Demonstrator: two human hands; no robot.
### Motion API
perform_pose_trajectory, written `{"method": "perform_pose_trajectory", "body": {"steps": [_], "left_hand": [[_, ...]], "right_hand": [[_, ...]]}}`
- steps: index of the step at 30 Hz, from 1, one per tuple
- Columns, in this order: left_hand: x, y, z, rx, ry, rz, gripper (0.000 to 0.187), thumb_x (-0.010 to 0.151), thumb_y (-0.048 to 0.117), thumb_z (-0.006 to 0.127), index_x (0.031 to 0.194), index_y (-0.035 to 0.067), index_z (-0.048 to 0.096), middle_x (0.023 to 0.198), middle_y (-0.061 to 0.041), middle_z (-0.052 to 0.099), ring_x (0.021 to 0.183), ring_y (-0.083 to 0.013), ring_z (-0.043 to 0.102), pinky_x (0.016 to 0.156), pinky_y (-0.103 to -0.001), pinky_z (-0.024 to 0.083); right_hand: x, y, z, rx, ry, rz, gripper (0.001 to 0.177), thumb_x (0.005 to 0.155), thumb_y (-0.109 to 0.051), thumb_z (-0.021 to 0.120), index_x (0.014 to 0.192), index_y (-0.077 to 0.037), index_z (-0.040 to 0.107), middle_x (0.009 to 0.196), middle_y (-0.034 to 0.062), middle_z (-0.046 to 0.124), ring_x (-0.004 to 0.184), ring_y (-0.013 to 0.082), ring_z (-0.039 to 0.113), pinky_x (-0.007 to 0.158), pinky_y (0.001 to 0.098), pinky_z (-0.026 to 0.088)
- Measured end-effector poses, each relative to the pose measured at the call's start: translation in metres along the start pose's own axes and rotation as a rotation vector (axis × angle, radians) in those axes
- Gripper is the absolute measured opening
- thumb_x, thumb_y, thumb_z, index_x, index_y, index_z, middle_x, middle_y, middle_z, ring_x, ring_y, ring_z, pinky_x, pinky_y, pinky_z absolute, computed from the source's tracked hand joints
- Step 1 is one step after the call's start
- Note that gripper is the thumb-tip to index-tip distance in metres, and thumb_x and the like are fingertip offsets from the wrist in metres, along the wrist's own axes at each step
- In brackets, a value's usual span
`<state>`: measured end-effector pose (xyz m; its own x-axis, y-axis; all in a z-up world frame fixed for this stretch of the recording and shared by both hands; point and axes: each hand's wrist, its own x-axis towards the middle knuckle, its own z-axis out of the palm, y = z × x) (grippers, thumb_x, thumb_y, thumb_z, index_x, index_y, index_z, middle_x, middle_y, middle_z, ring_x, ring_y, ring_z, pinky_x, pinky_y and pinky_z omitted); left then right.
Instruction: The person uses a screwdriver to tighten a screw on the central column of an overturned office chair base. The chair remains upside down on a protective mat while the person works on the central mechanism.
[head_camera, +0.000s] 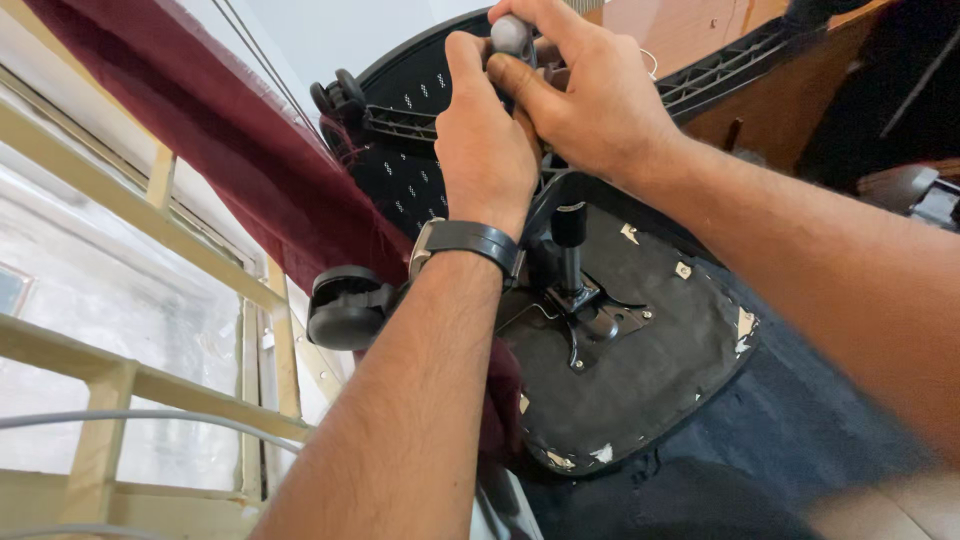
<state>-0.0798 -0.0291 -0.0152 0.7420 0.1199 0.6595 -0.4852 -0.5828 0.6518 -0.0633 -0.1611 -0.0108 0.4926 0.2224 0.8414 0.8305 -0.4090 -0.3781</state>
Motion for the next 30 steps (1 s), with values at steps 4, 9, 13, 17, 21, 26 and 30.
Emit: {"method": "perform_pose_trajectory", "body": {"steps": [4,9,13,17,21,26,30], "left_hand": [[0.001,-0.003,-0.002,0.024,-0.002,-0.016,0.037,0.096,0.022,0.067,0.123,0.014,0.043,0.093,-0.018,0.078,0.086,-0.0387,0.078,0.07,-0.047,0.06],[0.005,0.001,-0.007,0.019,0.028,0.001,0.033,0.098,0.021,0.065,0.123,0.013,0.043,0.096,-0.018,0.078,0.09,-0.0411,0.076,0.071,-0.048,0.059],[-0.003,-0.004,-0.001,0.005,0.032,-0.018,0.035,0.096,0.021,0.066,0.122,0.014,0.044,0.096,-0.018,0.078,0.089,-0.041,0.076,0.07,-0.047,0.06],[-0.001,0.0,0.002,0.023,0.012,-0.038,0.03,0.1,0.02,0.062,0.123,0.014,0.043,0.093,-0.018,0.078,0.089,-0.0404,0.077,0.071,-0.048,0.059],[-0.002,0.005,-0.001,0.008,0.0,-0.031,0.032,0.098,0.02,0.063,0.122,0.014,0.042,0.093,-0.018,0.078,0.088,-0.0409,0.076,0.071,-0.049,0.059],[0.001,-0.001,-0.002,-0.002,-0.011,-0.067,0.035,0.096,0.019,0.065,0.122,0.015,0.042,0.092,-0.019,0.077,0.088,-0.0422,0.076,0.071,-0.049,0.058],[0.005,-0.003,-0.001,0.012,-0.005,-0.04,0.032,0.097,0.015,0.061,0.123,0.016,0.043,0.096,-0.02,0.077,0.091,-0.0447,0.074,0.075,-0.051,0.058]], "right_hand": [[0.003,-0.005,0.004,0.012,0.005,0.034,0.034,0.109,-0.021,0.074,0.138,-0.011,0.059,0.101,0.0098,0.075,0.088,0.017,0.078,0.075,0.0325,0.061],[0.008,-0.014,0.004,-0.011,0.003,0.038,0.034,0.108,-0.021,0.075,0.138,-0.012,0.06,0.097,0.0095,0.075,0.086,0.017,0.077,0.075,0.0328,0.059],[0.003,-0.008,0.004,0.001,-0.023,0.056,0.036,0.108,-0.021,0.075,0.139,-0.012,0.059,0.102,0.0094,0.075,0.089,0.017,0.077,0.076,0.0324,0.06],[0.003,-0.007,-0.003,0.024,-0.001,-0.069,0.033,0.11,-0.018,0.071,0.138,-0.01,0.057,0.108,0.0134,0.073,0.092,0.0211,0.075,0.077,0.0336,0.059],[0.004,-0.011,-0.002,0.004,-0.034,0.115,0.035,0.11,-0.022,0.072,0.14,-0.012,0.058,0.102,0.0123,0.074,0.088,0.0199,0.077,0.077,0.0343,0.059],[0.002,-0.01,0.0,0.019,-0.02,0.024,0.036,0.11,-0.018,0.071,0.143,-0.011,0.058,0.111,0.012,0.075,0.096,0.0203,0.078,0.082,0.0341,0.061],[0.003,-0.011,-0.002,0.108,-0.056,0.071,0.034,0.111,-0.02,0.07,0.141,-0.01,0.058,0.109,0.012,0.073,0.094,0.0192,0.076,0.077,0.0327,0.061]]}}
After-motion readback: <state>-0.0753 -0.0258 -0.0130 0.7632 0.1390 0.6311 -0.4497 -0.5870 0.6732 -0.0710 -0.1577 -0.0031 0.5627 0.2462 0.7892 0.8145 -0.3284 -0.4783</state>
